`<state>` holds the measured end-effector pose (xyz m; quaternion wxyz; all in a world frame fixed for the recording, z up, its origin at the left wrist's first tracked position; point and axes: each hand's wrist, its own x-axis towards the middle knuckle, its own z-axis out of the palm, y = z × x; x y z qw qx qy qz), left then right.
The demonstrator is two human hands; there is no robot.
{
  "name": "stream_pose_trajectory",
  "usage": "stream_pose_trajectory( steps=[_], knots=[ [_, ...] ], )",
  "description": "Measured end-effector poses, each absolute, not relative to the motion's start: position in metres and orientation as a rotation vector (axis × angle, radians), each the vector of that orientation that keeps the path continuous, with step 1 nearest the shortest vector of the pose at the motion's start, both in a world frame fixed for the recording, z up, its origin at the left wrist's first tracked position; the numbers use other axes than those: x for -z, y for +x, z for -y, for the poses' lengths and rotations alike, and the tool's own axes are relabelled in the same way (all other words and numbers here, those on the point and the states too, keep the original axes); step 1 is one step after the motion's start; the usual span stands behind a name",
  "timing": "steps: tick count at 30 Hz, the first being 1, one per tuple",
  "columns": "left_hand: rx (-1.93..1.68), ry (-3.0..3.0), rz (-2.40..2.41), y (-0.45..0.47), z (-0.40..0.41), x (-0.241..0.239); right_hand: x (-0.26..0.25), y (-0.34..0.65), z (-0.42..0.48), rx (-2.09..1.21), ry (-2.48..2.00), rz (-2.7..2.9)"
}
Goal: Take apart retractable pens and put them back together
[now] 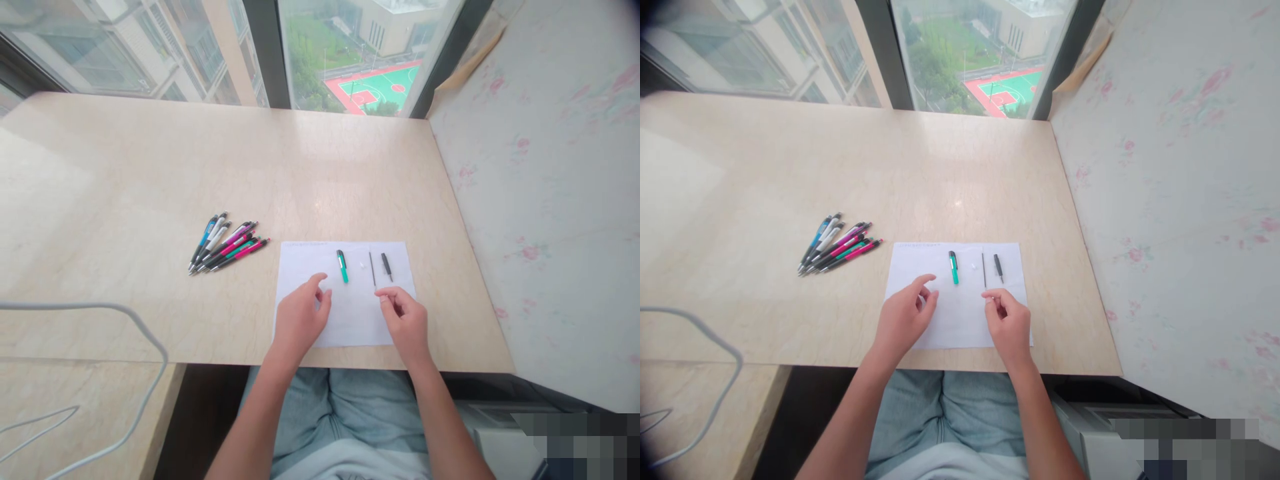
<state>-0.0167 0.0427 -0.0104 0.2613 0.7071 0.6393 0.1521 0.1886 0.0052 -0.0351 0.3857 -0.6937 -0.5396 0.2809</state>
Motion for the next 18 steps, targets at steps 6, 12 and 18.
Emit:
stream_pose_trajectory(
  steps=[6,12,18],
  knots=[
    [-0.291,2.029,-1.847,0.011,-0.08,0.003,0.028,0.189,-0.028,-0.488,-1.889,1.563],
    [-0.096,2.125,-1.833,0.032,-0.104,0.005,0.029,0.177,-0.052,-0.201,-2.025,1.766],
    [-0.073,2.166,-1.756,0.038,-0.106,0.006,0.032,0.165,-0.068,-0.172,-2.125,1.865]
  ],
)
